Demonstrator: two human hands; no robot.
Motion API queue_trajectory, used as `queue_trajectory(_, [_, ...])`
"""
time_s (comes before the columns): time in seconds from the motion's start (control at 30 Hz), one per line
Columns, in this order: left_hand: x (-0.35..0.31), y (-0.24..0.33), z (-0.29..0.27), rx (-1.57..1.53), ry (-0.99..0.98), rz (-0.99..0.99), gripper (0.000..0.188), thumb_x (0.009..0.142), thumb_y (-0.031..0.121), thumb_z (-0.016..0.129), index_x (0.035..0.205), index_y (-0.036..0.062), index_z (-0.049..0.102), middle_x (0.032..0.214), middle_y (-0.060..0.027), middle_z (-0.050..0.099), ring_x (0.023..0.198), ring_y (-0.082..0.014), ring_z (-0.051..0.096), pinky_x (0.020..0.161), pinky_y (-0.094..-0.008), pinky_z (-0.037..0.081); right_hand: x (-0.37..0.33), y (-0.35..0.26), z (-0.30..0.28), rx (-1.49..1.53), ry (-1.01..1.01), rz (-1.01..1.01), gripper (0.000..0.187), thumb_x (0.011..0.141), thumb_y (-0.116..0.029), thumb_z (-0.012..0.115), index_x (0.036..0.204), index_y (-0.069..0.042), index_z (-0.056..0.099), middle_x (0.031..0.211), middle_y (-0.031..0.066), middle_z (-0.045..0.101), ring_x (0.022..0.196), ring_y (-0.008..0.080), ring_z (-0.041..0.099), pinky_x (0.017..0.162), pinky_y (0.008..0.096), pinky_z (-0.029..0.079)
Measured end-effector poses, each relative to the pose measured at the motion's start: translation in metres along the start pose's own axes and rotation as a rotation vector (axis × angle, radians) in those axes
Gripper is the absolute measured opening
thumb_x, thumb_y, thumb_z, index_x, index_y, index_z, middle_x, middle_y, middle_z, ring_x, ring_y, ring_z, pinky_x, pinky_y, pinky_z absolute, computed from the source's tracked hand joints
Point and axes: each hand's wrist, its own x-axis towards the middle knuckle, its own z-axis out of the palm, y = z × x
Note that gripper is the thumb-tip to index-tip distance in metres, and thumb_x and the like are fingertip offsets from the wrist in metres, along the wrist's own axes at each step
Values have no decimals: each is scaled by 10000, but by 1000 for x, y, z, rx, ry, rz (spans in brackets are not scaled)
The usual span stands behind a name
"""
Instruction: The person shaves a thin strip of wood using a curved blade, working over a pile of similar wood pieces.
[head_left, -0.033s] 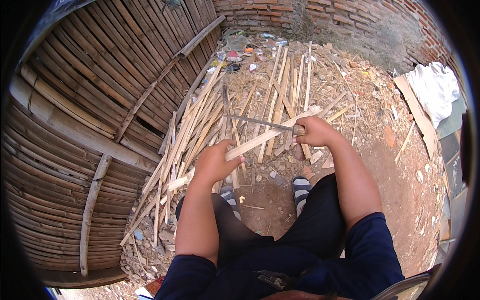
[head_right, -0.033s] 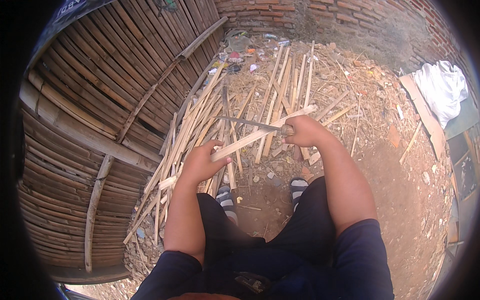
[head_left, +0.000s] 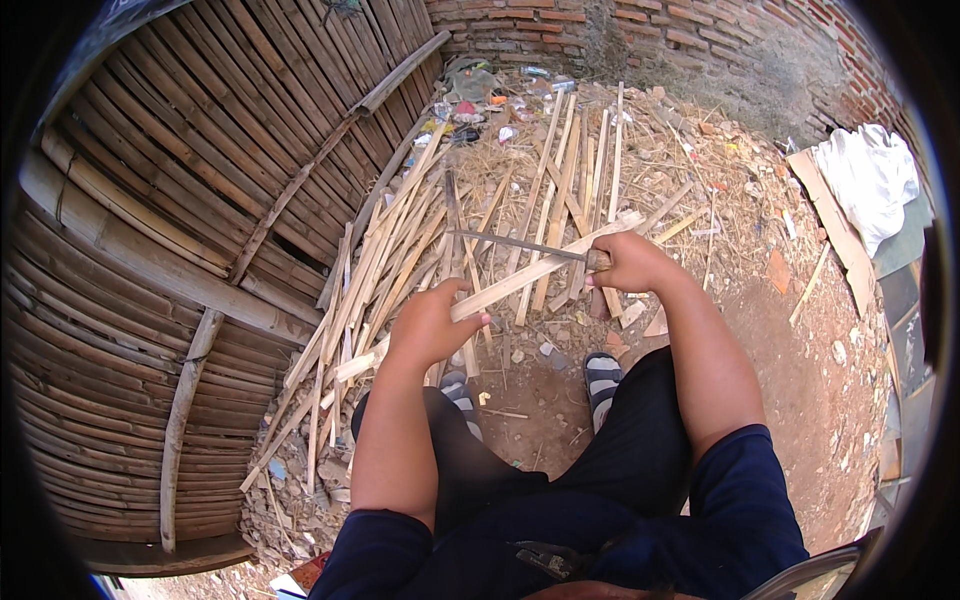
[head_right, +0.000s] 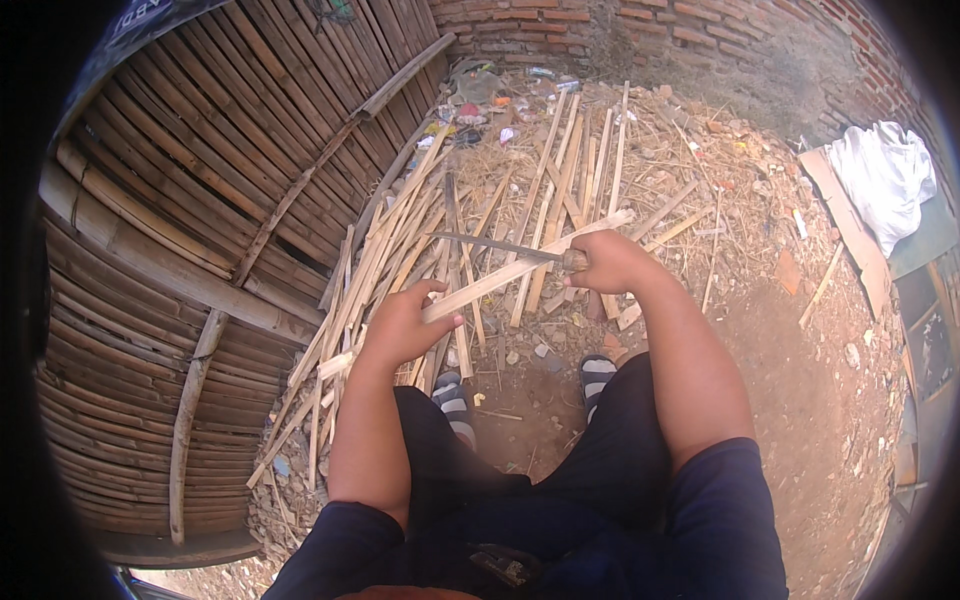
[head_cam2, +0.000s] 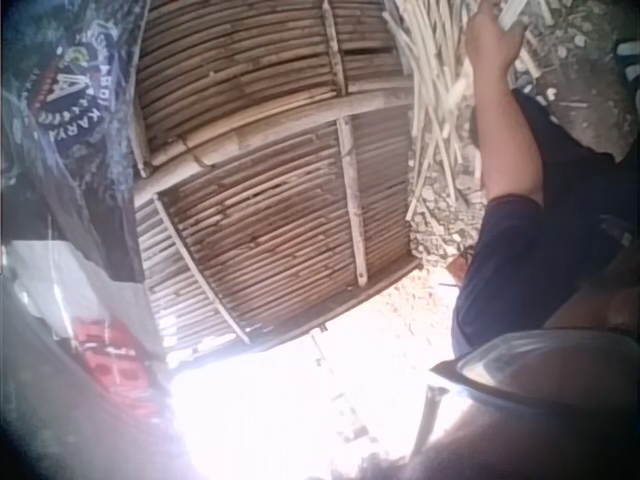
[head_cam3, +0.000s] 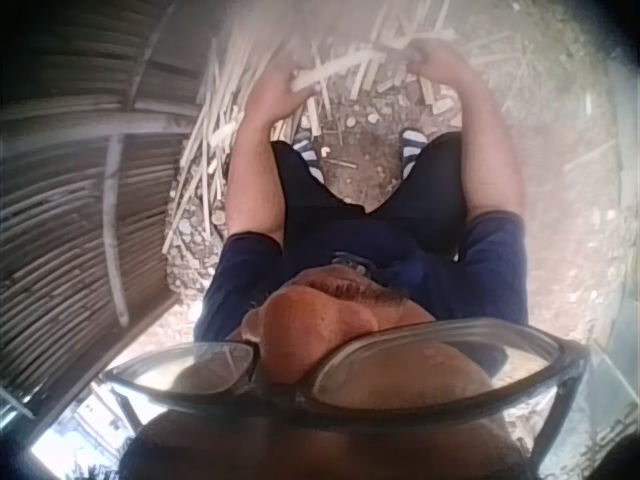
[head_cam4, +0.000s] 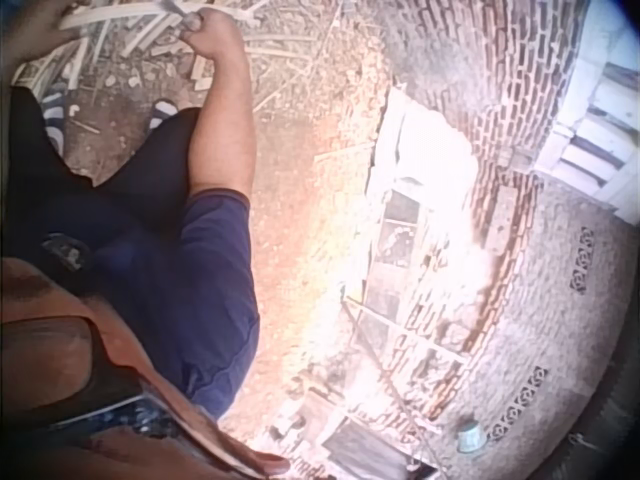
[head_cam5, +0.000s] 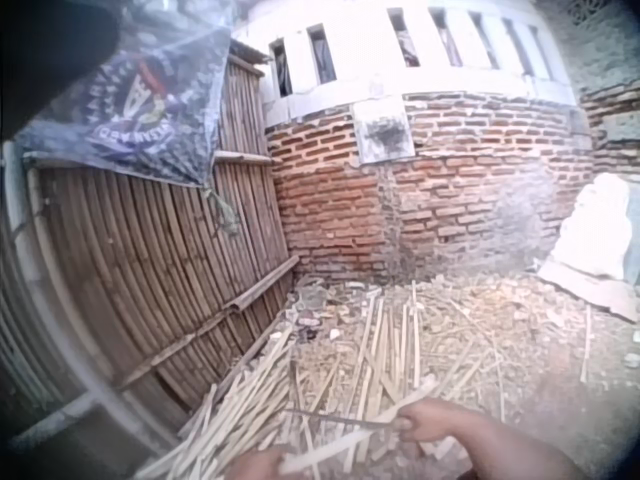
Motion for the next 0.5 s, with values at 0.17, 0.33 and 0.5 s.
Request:
queue_trajectory(0.17, [1,-3,4,-17,9,28,596,831,456,886,1303,134,717,948,-180,775,952,-381,752,836,-482,572,1,4,1,15,1,-8,497,826,-347,892,1137,9,738,1035,242,751,1023,418,724,904,475,553])
queue_trajectory(0.33, [1,0,0,-30,-24,11,624,816,433,901,1321,116,717,1024,-227,775,991,-402,761,881,-460,577,1,4,1,7,-21,0,508,829,-347,889,1165,5,743,1056,244,755,1035,419,724,919,472,554])
queue_trajectory(0.5, [1,0,0,-10,-33,13,621,821,439,896,1320,115,718,1022,-233,772,992,-400,758,878,-465,576,3,4,3,-3,-32,-1,516,828,-349,888,1180,1,747,1071,245,759,1043,418,725,925,466,556])
